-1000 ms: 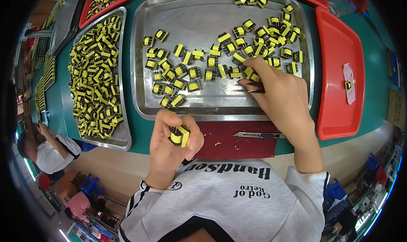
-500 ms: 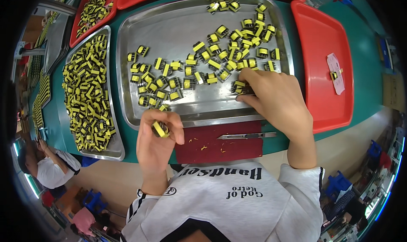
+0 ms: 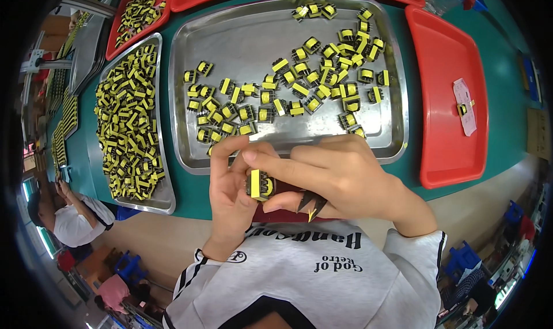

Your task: Assembling or inspecting small yellow and black electronic components at a factory workbench.

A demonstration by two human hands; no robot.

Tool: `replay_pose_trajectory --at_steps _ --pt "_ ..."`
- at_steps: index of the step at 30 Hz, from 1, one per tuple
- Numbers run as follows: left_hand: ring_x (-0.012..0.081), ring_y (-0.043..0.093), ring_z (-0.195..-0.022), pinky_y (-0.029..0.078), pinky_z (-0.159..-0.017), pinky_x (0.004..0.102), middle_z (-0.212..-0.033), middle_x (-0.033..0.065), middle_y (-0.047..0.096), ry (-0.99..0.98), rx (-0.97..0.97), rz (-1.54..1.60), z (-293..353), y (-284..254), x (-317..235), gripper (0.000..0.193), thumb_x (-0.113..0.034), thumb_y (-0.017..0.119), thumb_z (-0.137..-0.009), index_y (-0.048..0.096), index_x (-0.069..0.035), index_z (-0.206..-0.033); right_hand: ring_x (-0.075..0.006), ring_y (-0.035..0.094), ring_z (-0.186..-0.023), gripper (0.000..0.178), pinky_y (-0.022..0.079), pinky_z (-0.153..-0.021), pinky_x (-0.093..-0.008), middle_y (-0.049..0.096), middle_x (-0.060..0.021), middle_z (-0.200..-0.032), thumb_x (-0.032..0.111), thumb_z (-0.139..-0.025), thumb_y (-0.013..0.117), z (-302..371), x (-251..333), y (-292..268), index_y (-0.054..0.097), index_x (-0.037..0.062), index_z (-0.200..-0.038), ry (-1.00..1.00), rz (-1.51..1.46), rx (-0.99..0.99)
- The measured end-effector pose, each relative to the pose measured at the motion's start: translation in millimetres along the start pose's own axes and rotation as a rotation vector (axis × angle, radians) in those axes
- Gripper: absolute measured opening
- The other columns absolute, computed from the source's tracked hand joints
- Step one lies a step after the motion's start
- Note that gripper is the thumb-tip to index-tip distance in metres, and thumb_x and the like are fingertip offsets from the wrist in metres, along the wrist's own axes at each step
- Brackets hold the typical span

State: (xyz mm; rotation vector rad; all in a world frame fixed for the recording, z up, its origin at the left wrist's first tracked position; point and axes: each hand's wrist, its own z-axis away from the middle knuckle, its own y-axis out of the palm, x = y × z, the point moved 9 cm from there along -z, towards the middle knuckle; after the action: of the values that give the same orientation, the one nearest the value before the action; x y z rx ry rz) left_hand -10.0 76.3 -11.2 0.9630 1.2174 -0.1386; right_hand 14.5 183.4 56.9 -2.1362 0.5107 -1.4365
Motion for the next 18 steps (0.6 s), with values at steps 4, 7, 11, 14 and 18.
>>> replay_pose_trajectory --at_steps 4,7,11,14,18 --pt "0.0152 0.056 -0.086 0.049 -0.071 0.0241 -0.12 0.0175 0.051 -0.049 -0.083 0.11 0 -4 2 0.06 -0.026 0.062 -0.091 0.027 -0.004 -0.134 -0.0156 0.051 -0.045 0.059 0.037 -0.043 -0.0283 0.053 -0.003 -0.057 0.024 -0.068 0.08 1 -1 2 0.061 0.0032 -0.12 -0.007 0.008 -0.083" --pt "0.0142 0.057 -0.085 0.048 -0.067 0.0225 -0.113 0.0164 0.056 -0.024 0.0 0.054 0 -4 1 0.055 -0.029 0.057 -0.094 0.028 -0.003 -0.132 -0.0149 0.052 -0.044 0.048 0.038 -0.042 -0.0279 0.054 -0.0022 -0.056 0.011 -0.07 0.077 4 -8 2 0.062 0.0015 -0.114 -0.025 -0.012 -0.111" --pt "0.0121 0.057 -0.077 0.047 -0.062 0.0212 -0.102 0.0148 0.061 -0.034 -0.098 -0.001 3 -10 -1 0.047 -0.029 0.051 -0.097 0.03 -0.002 -0.13 -0.0153 0.052 -0.044 0.037 0.037 -0.041 -0.0278 0.056 -0.0022 -0.057 0.006 -0.071 0.073 5 -4 0 0.063 0.0014 -0.106 -0.08 -0.091 -0.143" --pt "0.0112 0.057 -0.073 0.047 -0.062 0.0213 -0.1 0.0147 0.062 -0.016 -0.108 -0.008 3 -11 -4 0.039 -0.026 0.048 -0.098 0.033 -0.002 -0.125 -0.0159 0.051 -0.043 0.035 0.036 -0.041 -0.0273 0.055 -0.0025 -0.056 0.01 -0.071 0.075 4 4 -2 0.063 0.0019 -0.103 -0.142 0.029 -0.151" --pt "0.0102 0.057 -0.07 0.047 -0.061 0.0217 -0.099 0.0147 0.062 0.022 -0.08 0.007 -2 -6 -5 0.027 -0.022 0.044 -0.099 0.037 -0.003 -0.116 -0.0158 0.048 -0.041 0.033 0.034 -0.041 -0.0273 0.054 -0.0022 -0.056 0.013 -0.073 0.075 5 5 -1 0.063 0.0023 -0.102 -0.129 0.053 -0.181"
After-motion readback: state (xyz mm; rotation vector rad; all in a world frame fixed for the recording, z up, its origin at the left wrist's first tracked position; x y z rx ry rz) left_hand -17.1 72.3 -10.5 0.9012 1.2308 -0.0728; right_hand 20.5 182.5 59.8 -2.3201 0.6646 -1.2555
